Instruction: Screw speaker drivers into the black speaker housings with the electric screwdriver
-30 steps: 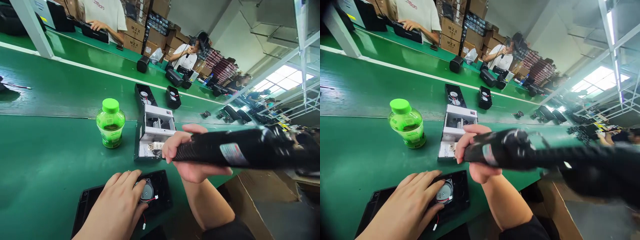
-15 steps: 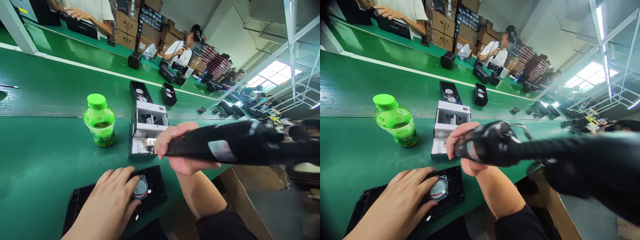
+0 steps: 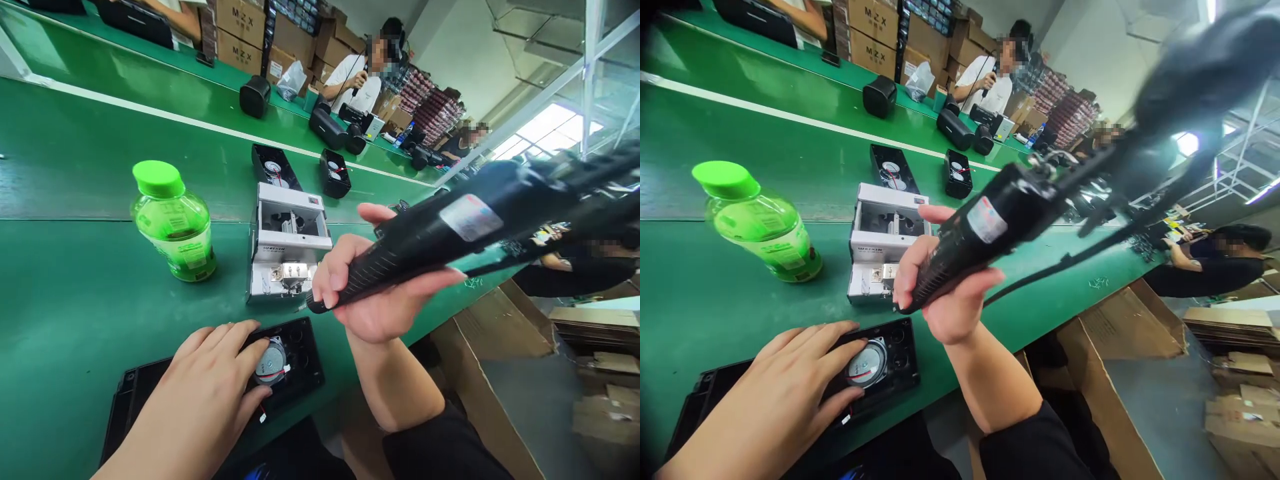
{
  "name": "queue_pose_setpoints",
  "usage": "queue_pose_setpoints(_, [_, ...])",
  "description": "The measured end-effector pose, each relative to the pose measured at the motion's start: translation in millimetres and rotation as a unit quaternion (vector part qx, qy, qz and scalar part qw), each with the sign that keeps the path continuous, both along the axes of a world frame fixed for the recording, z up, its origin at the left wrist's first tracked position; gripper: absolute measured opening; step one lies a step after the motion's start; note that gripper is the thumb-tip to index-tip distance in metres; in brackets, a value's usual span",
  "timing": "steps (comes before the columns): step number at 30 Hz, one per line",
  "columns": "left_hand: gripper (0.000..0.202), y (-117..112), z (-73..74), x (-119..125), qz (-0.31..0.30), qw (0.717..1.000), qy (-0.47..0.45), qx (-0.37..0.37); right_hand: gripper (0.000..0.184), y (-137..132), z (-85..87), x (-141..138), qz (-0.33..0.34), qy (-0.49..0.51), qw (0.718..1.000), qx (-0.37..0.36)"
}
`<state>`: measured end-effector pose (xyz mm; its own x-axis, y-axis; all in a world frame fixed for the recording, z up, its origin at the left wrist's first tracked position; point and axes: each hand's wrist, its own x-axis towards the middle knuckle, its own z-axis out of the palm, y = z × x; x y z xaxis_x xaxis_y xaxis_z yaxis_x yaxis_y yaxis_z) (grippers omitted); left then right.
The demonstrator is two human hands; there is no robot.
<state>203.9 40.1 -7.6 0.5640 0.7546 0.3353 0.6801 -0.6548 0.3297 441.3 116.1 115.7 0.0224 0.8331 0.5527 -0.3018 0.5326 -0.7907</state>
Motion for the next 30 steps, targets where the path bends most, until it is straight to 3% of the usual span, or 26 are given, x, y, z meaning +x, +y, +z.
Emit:
queue_pose_setpoints(5, [0.04,-5,-8.2,3,0.023,1.0,-0.008,0.015,0.057,-12,6.2,9,0.0,0.026,1.0,0.003])
queue_pose_setpoints(10, [0.034,-7,-13.8,5,0.033,0.999,-0.022,0.002,0.054,4,9.6,9,-0.025,-0.014,0.999,0.024])
queue_pose_setpoints(15, [0.035,-8,-9.2,8,0.032,0.999,-0.037,0.007,0.068,22,5.5,-3,-0.035,-0.054,0.998,0.014])
queue_pose_setpoints(19, [0.04,-8,-6.5,10,0.03,0.999,-0.043,0.014,0.057,28,-2.6,-8,-0.019,-0.047,0.998,0.046])
queue_pose_setpoints(24, [0.041,-8,-7.9,11,0.033,0.999,-0.034,0.014,0.06,31,-8.6,-12,-0.041,-0.046,0.996,0.057])
queue_pose_setpoints(30, [0.043,-6,-5.3,8,0.025,0.999,-0.032,0.002,0.071,28,-3.0,-14,-0.055,-0.085,0.995,0.007])
